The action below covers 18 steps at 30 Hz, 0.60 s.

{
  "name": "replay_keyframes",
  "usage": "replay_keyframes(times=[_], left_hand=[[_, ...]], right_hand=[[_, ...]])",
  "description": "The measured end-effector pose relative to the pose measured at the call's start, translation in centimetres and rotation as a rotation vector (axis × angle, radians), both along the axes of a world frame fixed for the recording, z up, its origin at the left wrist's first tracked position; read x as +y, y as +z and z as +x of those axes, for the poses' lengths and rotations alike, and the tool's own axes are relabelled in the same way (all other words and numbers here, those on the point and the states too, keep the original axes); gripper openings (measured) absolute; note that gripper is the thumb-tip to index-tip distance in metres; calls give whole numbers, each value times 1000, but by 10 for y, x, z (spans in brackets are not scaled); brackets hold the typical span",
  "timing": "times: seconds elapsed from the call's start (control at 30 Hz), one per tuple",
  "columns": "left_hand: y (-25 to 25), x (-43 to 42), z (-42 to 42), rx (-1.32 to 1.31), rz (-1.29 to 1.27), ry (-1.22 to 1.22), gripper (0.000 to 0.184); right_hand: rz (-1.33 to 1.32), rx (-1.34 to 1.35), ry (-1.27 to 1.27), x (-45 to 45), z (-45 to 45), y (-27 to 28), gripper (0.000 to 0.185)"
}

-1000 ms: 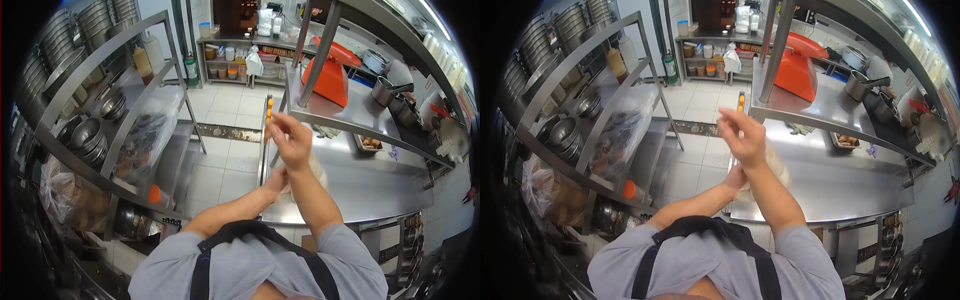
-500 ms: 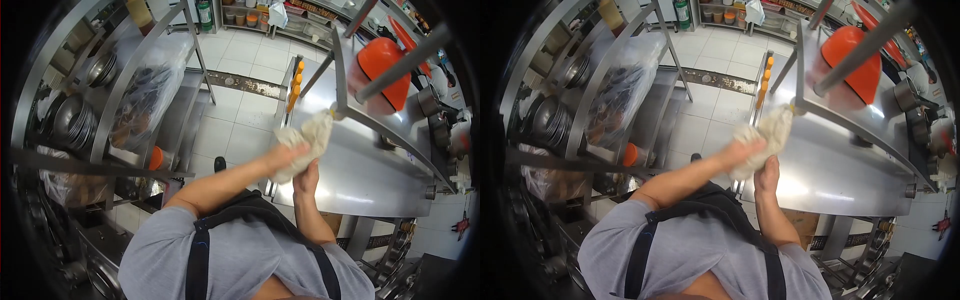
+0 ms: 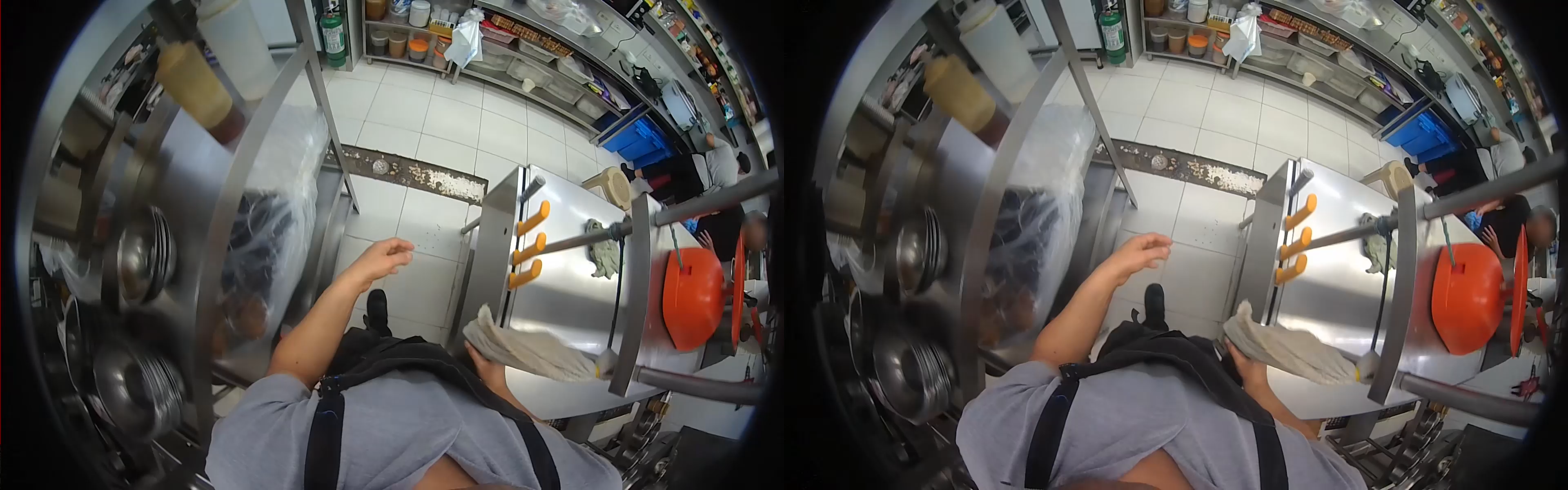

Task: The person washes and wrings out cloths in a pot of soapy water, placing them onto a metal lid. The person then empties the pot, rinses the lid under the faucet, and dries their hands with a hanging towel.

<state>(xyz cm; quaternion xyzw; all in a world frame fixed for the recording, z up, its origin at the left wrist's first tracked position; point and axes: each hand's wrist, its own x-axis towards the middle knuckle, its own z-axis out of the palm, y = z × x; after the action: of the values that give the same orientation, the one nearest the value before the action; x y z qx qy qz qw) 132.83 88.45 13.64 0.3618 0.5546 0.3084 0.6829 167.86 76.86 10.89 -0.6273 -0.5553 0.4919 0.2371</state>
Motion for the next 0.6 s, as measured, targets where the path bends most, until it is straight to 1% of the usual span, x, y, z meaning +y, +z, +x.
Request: replay_keyframes(times=[0.03, 0.07, 0.1, 0.17, 0.2, 0.27, 0.33, 0.37, 0.43, 0.5, 0.53, 0.57, 0.6], left_hand=[[3, 17, -14, 17, 24, 79, 41], [14, 36, -22, 31, 51, 67, 39], [24, 55, -26, 47, 61, 56, 39], [41, 99, -30, -9, 136, -3, 37], [46, 122, -30, -10, 163, -33, 35], [64, 165, -29, -10, 218, -79, 35], [75, 209, -33, -4, 258, -158, 34], [76, 231, -40, 14, 268, -168, 34], [74, 278, -50, 4, 282, -230, 35], [75, 319, -64, 42, 254, -171, 37], [69, 338, -74, 63, 244, -132, 39], [59, 357, -86, 85, 234, -89, 42], [51, 373, -97, 84, 171, -28, 44]], right_hand=[[-4, -231, 121, 8, 0, -27, 44], [-6, -459, 240, 16, -5, -46, 47], [2, -443, 227, 25, -10, -59, 47], [-105, -364, 572, 53, -25, -78, 39], [-85, -352, 560, 70, -39, -76, 39], [-74, -185, 414, 107, -71, -48, 33], [-21, -196, 369, 153, -94, -17, 31], [18, -223, 331, 177, -104, -12, 29], [43, -189, 282, 230, -112, -24, 32], [40, -227, 255, 293, -113, -30, 33], [56, -224, 249, 325, -115, -24, 33], [73, -229, 256, 358, -111, -30, 33], [70, -265, 301, 394, -113, -40, 33]])
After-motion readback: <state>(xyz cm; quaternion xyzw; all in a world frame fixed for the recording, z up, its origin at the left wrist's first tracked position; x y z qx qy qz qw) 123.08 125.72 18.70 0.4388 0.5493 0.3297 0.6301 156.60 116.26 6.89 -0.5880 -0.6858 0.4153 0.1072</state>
